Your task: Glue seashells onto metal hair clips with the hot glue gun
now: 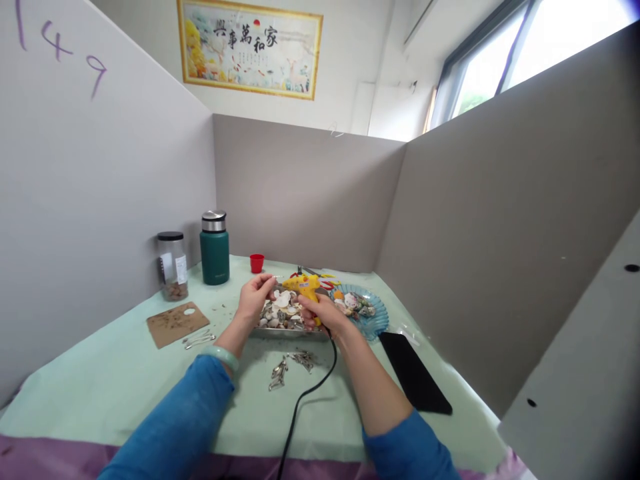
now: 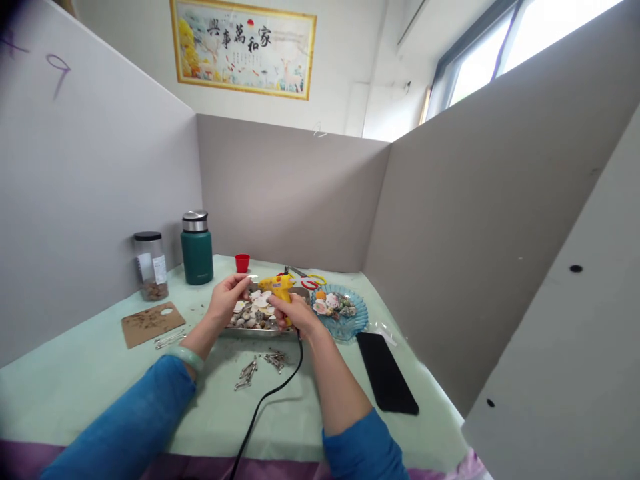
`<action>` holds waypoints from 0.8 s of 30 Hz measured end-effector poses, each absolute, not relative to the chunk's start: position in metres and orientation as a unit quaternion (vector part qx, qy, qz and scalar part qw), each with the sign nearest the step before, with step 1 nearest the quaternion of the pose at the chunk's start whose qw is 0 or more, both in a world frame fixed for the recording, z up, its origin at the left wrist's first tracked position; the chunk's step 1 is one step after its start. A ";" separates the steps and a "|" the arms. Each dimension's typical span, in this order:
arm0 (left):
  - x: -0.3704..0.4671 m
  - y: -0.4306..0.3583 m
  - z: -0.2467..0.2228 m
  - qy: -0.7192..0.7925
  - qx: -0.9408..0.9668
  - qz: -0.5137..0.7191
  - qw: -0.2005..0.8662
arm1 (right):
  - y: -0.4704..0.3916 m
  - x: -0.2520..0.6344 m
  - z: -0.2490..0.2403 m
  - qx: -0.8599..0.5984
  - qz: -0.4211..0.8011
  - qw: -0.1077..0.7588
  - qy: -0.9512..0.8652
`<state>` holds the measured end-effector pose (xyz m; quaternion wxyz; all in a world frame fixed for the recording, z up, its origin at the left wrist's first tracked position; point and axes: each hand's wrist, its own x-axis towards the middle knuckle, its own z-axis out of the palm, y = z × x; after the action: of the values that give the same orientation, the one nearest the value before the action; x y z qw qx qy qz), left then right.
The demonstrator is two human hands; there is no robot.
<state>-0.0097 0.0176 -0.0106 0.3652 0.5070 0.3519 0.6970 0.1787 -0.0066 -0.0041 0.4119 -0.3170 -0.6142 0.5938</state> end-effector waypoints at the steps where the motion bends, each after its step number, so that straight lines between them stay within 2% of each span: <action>1: -0.010 0.018 -0.011 0.357 0.516 0.695 0.352 | -0.007 0.177 -0.005 -0.305 0.600 0.409 -0.617; 5: -0.010 0.017 -0.013 0.380 0.544 0.680 0.312 | -0.005 0.174 -0.007 -0.268 0.608 0.435 -0.607; 13: -0.011 0.018 -0.016 0.391 0.543 0.681 0.296 | -0.008 0.176 -0.004 -0.200 0.607 0.471 -0.607; 24: -0.012 0.018 -0.011 0.379 0.506 0.710 0.309 | -0.012 0.180 0.001 -0.267 0.517 0.484 -0.654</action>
<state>-0.0117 0.0183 -0.0113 0.3089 0.5063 0.3791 0.7103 0.1796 -0.0121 0.0012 0.4837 -0.2666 -0.6538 0.5173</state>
